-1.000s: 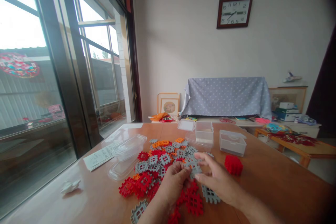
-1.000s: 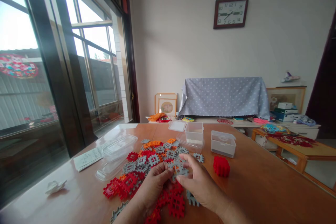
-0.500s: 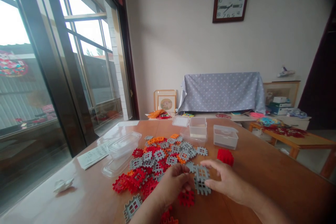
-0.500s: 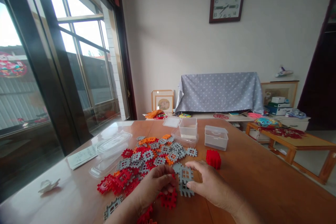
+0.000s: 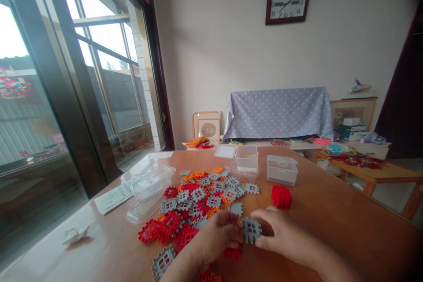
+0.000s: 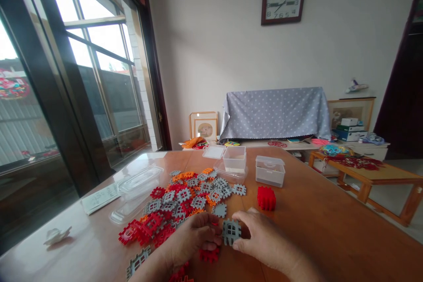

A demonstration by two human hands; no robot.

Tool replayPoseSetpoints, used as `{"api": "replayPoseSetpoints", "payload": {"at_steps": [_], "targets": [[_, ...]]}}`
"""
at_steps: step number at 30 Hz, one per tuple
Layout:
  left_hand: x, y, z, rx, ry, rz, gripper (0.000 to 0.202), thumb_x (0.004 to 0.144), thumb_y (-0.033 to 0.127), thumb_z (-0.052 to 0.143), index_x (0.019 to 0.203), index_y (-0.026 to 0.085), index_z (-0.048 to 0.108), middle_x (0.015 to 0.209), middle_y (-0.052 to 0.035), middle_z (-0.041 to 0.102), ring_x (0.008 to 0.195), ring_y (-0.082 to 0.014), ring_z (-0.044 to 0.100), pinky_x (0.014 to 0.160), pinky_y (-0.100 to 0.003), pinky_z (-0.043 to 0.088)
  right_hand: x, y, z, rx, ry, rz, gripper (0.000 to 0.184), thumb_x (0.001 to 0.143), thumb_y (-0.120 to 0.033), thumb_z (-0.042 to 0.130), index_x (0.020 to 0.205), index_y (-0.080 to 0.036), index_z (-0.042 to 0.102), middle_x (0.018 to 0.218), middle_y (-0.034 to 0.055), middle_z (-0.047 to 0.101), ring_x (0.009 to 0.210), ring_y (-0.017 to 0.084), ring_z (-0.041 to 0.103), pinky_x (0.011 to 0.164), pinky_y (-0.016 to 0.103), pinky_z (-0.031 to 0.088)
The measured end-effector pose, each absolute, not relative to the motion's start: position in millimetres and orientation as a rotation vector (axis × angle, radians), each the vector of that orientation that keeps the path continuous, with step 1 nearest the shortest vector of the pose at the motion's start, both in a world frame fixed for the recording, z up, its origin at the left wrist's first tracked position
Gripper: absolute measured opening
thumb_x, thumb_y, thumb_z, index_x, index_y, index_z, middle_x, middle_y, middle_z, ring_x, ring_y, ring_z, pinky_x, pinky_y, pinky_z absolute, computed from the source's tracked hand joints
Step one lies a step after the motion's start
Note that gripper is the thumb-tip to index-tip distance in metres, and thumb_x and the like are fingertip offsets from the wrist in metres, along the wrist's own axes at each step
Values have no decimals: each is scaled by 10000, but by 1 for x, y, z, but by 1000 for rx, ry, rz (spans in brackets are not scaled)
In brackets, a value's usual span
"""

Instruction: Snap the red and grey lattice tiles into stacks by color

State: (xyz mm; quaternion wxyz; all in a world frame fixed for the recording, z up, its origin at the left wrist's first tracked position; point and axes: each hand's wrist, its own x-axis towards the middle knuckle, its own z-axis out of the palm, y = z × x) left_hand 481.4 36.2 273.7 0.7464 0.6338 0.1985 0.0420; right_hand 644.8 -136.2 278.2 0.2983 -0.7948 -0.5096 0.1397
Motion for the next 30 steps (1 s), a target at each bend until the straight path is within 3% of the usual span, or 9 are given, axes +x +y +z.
{"api": "replayPoseSetpoints", "payload": {"at_steps": [10, 14, 18, 21, 25, 28, 30], "targets": [[478, 37, 276, 1373, 416, 99, 311, 722, 177, 644, 1029, 160, 595, 854, -16, 676, 816, -161, 684, 760, -280, 494, 649, -135, 268, -2058, -1407, 339, 449, 723, -246, 798, 1162, -296, 721, 1096, 42, 709, 1007, 258, 660, 919, 347, 504], [478, 50, 276, 1465, 393, 230, 319, 746, 193, 617, 1063, 174, 587, 881, -15, 683, 784, -149, 658, 735, -265, 477, 658, -133, 255, -2031, -1368, 221, 529, 845, -433, 746, 1340, -282, 638, 1374, 92, 635, 1260, 306, 584, 1074, 421, 459], [474, 81, 277, 1916, 550, 618, 164, 826, 203, 547, 967, 181, 629, 883, -28, 678, 805, -162, 609, 732, -268, 451, 666, -126, 245, -2030, -1344, 156, 504, 937, -563, 612, 1334, -253, 637, 1379, 112, 639, 1288, 310, 576, 1112, 460, 444], [465, 103, 281, 2272, 832, 858, 215, 863, 194, 523, 1006, 201, 684, 1050, -71, 706, 1020, -232, 612, 906, -346, 460, 667, -121, 241, -2030, -1344, 129, 502, 953, -595, 565, 1307, -250, 652, 1343, 115, 660, 1271, 312, 588, 1109, 468, 449], [459, 117, 281, 2543, 1093, 719, 264, 860, 216, 551, 1019, 283, 750, 1366, -52, 646, 1354, -333, 473, 1113, -495, 358, 666, -117, 239, -2000, -1374, 118, 467, 973, -595, 530, 1273, -263, 666, 1288, 105, 680, 1224, 297, 613, 1076, 444, 477], [461, 118, 274, 2634, 1120, 531, 347, 893, 311, 554, 1195, 346, 722, 1508, -38, 562, 1486, -385, 331, 1193, -632, 194, 664, -115, 239, -1971, -1385, 102, 451, 983, -585, 514, 1253, -260, 672, 1261, 105, 685, 1198, 293, 622, 1051, 434, 492], [464, 117, 270, 2671, 1114, 473, 445, 901, 338, 547, 1335, 333, 646, 1544, -71, 529, 1506, -407, 296, 1191, -692, 123, 663, -115, 240, -1962, -1377, 99, 439, 988, -570, 510, 1246, -256, 673, 1248, 106, 688, 1188, 295, 625, 1043, 435, 497]]}}
